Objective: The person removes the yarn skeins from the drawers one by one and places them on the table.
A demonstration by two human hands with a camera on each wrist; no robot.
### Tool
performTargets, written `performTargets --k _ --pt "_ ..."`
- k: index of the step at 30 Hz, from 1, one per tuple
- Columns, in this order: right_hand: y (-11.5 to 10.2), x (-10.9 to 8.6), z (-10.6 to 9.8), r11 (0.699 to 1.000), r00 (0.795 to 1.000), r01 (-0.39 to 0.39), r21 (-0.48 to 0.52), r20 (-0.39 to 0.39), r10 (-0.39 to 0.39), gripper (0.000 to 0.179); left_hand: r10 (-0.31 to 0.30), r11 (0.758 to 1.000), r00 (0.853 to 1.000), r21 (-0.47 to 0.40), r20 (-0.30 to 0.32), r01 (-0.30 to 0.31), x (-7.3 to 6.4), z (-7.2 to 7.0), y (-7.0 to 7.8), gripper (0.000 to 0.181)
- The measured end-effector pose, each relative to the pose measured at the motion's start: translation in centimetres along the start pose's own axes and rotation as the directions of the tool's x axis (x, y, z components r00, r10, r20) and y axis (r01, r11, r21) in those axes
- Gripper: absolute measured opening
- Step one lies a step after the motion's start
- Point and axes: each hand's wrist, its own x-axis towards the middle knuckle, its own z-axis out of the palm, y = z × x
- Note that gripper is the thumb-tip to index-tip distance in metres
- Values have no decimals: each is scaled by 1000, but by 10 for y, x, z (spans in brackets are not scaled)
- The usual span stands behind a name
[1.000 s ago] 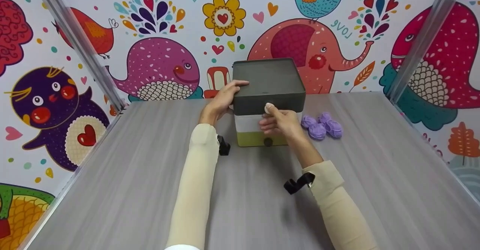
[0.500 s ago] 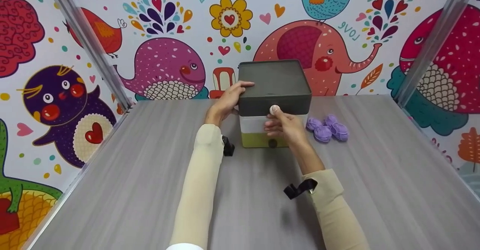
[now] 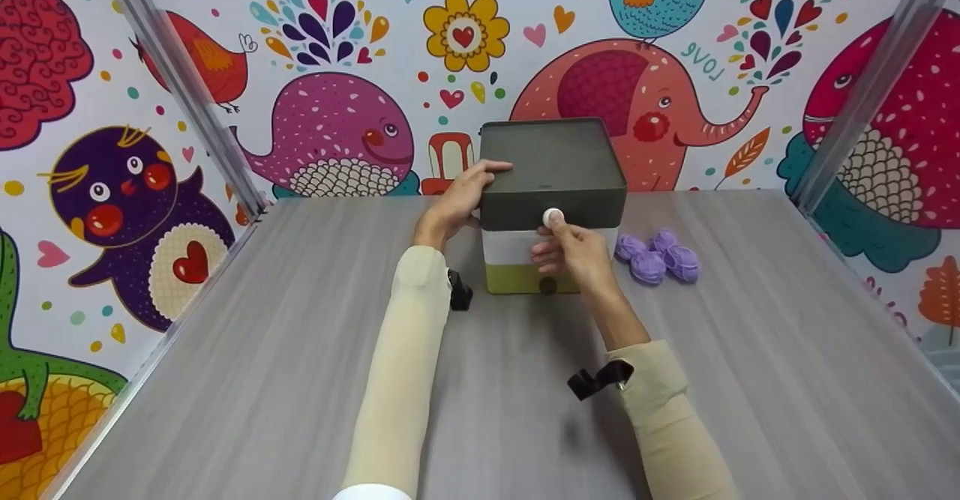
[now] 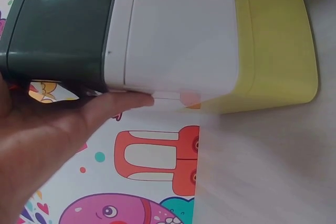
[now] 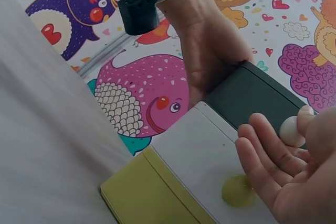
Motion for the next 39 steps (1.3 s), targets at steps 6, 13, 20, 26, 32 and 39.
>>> performTargets --k 6,13,20,26,32,39 --pt "-5 0 -11 994 996 -5 -112 91 15 56 4 1000 1000 3 2 -4 1 0 1 42" --pt "-7 0 -23 979 985 -30 -204 161 64 55 -3 1000 1000 0 1 3 0 -1 -1 41" --pt "0 3 -32 961 974 -94 -261 176 143 49 -6 1000 1000 -1 -1 6 0 0 -3 42" --pt "8 8 -39 951 963 -156 -266 172 206 54 -1 1000 1000 -7 -2 1 0 2 -3 41" --pt "13 10 -39 938 955 -180 -298 176 239 60 4 1000 1000 2 0 -4 -1 1 -2 41" --pt "18 13 -33 944 951 -193 -269 184 247 62 10 1000 1000 10 2 -10 -2 0 -1 41"
